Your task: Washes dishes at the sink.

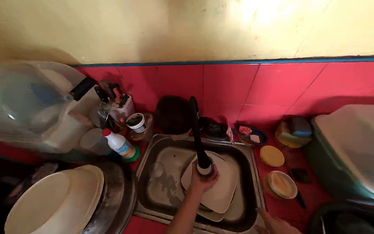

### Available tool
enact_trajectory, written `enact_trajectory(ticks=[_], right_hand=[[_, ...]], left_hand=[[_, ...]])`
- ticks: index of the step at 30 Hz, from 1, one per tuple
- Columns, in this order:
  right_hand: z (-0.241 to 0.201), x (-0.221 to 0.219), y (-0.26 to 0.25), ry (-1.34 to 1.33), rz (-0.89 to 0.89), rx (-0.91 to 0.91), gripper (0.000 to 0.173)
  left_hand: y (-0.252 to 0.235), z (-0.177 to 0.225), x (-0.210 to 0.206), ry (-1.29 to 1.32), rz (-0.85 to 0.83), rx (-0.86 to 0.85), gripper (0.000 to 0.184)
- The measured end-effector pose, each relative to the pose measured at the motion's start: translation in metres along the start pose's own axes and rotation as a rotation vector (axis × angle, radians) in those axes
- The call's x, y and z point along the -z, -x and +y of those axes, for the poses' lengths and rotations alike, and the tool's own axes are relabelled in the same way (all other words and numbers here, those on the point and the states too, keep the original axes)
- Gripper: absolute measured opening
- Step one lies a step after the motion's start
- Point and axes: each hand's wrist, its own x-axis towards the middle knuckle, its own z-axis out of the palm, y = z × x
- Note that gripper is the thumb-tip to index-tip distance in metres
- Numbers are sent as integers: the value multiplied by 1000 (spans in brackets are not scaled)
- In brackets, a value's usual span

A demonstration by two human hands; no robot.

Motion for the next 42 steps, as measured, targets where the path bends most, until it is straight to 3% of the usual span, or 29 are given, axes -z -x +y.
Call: enact_trajectory(ticks=[7,11,13,19,22,25,28,30,32,35,37,39,42], right_hand=[[-40,-9,-56,-114,53,180,51],[-42,-17,-120,-475,96,311,72],[-44,-19,-148,-706,10,334,77],[-46,-34,-206,-1180,-474,453,43],[-51,-42,-216,-1268,-567,471,27],[-61,-47,-215,-1308,-415,281,23],[-100,-60,-202,-1411,-95,-23,29],[-136,-67,-180,-1378,152,-59,30],[-146,-85,-165,-1128,321,209,34],[-102,-114,-190,-189,623,822,27],[-77,-106,-215,197,808,1047,23],[-94,-98,-203,-70,697,895,24],[-145,-85,-172,-973,446,385,33]], left_hand=[[12,6,36,-174,-210,163,77],[24,10,55,-324,-269,155,83],[33,11,55,-465,-260,120,79],[48,25,52,-676,-247,140,60],[51,37,34,-691,-127,128,49],[37,49,36,-619,14,-36,37],[16,46,43,-597,67,-316,39],[6,38,34,-581,188,-452,44],[0,39,21,-558,268,-427,45],[1,63,13,-576,221,-206,42],[0,68,14,-534,180,-172,40],[-6,61,19,-431,164,-302,33],[-9,48,18,-393,97,-394,34]])
